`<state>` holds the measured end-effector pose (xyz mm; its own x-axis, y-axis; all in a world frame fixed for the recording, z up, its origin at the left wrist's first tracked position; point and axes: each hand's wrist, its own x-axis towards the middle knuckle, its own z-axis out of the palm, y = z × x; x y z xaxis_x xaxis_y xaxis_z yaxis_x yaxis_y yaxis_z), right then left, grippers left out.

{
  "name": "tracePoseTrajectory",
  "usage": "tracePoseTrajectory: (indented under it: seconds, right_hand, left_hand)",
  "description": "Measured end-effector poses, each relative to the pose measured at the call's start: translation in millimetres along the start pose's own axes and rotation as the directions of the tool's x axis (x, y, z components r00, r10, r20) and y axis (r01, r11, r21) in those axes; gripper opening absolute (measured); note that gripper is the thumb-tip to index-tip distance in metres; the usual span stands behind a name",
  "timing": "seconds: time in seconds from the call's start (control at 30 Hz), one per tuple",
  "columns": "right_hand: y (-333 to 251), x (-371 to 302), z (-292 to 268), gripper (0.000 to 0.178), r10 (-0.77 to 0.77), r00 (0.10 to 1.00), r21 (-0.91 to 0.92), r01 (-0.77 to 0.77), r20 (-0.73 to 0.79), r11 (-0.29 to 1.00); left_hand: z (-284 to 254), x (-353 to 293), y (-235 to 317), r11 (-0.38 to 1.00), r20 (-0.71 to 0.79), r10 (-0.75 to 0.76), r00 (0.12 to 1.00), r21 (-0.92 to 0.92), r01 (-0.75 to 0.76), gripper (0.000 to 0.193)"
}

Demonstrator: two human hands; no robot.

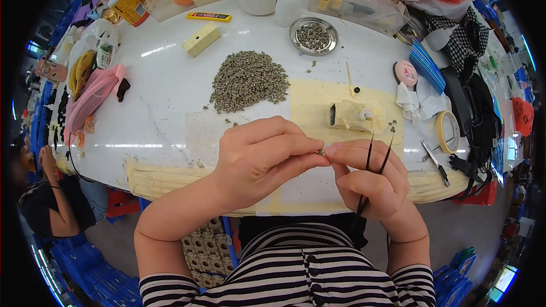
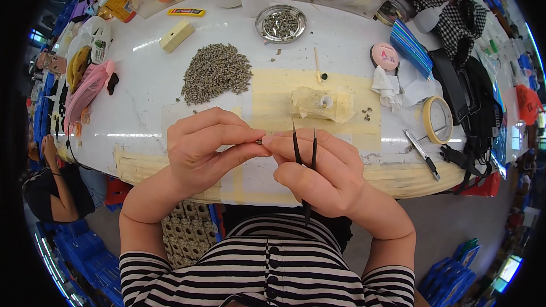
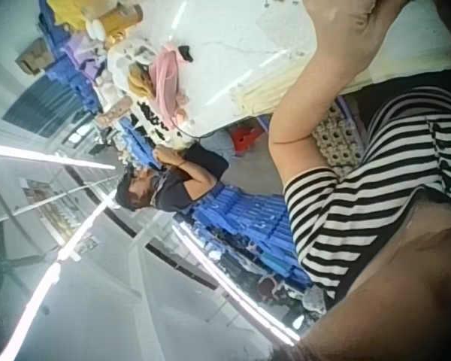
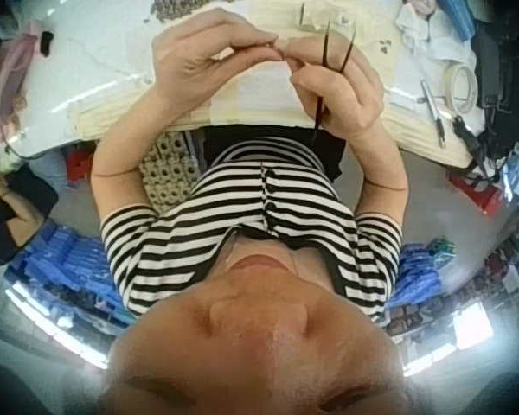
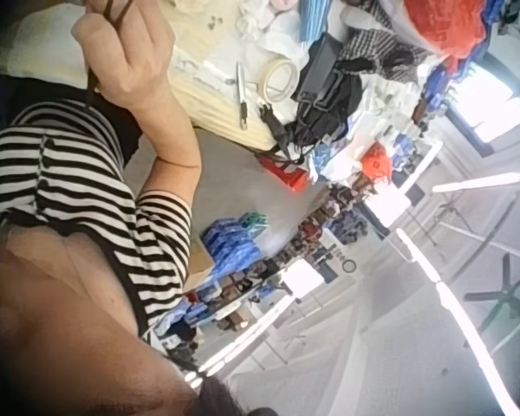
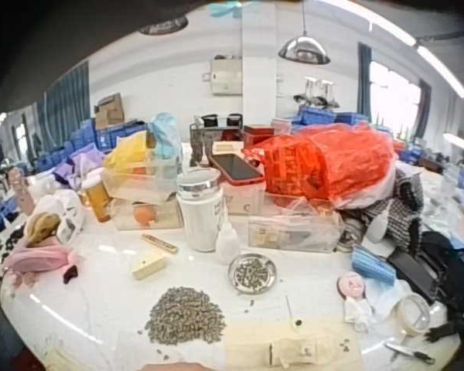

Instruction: The person assembles toy parts by hand, using a small brush to apply adhesive to a wooden block, picking up small metal pins with tweezers, and carefully inserting the pins into a hole in the block.

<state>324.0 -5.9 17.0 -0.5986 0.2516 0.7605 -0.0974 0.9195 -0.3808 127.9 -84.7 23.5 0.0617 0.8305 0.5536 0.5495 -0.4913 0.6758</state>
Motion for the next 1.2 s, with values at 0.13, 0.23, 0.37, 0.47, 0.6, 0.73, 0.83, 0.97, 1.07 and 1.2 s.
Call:
tracePoseTrajectory:
  seconds: [0.13, 0.23, 0.37, 0.47, 0.6, 0.73, 0.83, 0.97, 1.07, 1.2]
  right_hand:
    - [-0.6, 0.1, -0.2, 0.017, 0.01, 1.0, 0.017, -0.01, -0.008, 1.0]
    - [-5.5, 2.0, -2.0, 0.028, 0.067, 0.997, -0.019, -0.066, 0.034, 0.998]
    - [-7.8, 3.5, -4.0, 0.036, 0.106, 0.992, -0.021, -0.105, 0.067, 0.994]
    - [-7.0, 2.8, -4.4, 0.036, 0.097, 0.994, -0.034, -0.095, 0.057, 0.995]
    - [-1.5, -0.3, 2.9, 0.022, 0.048, 0.996, 0.026, -0.046, -0.076, 0.999]
    - [-1.9, -0.3, 3.2, 0.025, 0.05, 0.995, 0.017, -0.049, -0.081, 0.999]
    - [-2.4, 0.4, 2.3, 0.027, 0.065, 0.994, 0.021, -0.063, -0.089, 0.998]
    - [-2.6, 1.1, 3.3, 0.028, 0.084, 0.991, 0.025, -0.082, -0.103, 0.996]
    - [-2.8, -0.1, 3.5, 0.027, 0.095, 0.989, 0.026, -0.092, -0.11, 0.995]
    - [-6.5, 1.3, 1.2, 0.026, 0.188, 0.979, 0.066, -0.182, -0.081, 0.981]
  left_hand:
    - [0.3, -0.4, 0.1, 1.0, 0.008, 0.003, 1.0, 0.001, -0.003, 0.026]
    - [1.1, -0.7, 1.6, 1.0, 0.002, -0.011, 1.0, 0.016, 0.011, 0.027]
    - [3.3, -1.0, 2.1, 1.0, -0.018, -0.01, 1.0, 0.008, 0.01, 0.028]
    - [3.3, 0.1, 1.5, 1.0, -0.014, 0.002, 1.0, -0.004, -0.002, 0.029]
    - [3.4, -0.5, 1.5, 1.0, -0.009, -0.011, 1.0, -0.013, 0.011, 0.029]
    - [3.0, -1.0, 3.4, 0.999, -0.008, -0.036, 0.999, -0.017, 0.036, 0.029]
    - [3.0, 0.0, 3.1, 0.998, 0.01, -0.045, 0.999, -0.031, 0.045, 0.031]
    - [3.0, -0.7, 5.2, 0.996, 0.026, -0.072, 0.997, -0.043, 0.073, 0.033]
    - [3.4, 0.0, 5.7, 0.996, 0.033, -0.044, 0.998, -0.072, 0.047, 0.035]
    - [4.4, -1.1, 5.5, 0.997, 0.028, -0.014, 1.0, -0.072, 0.016, 0.038]
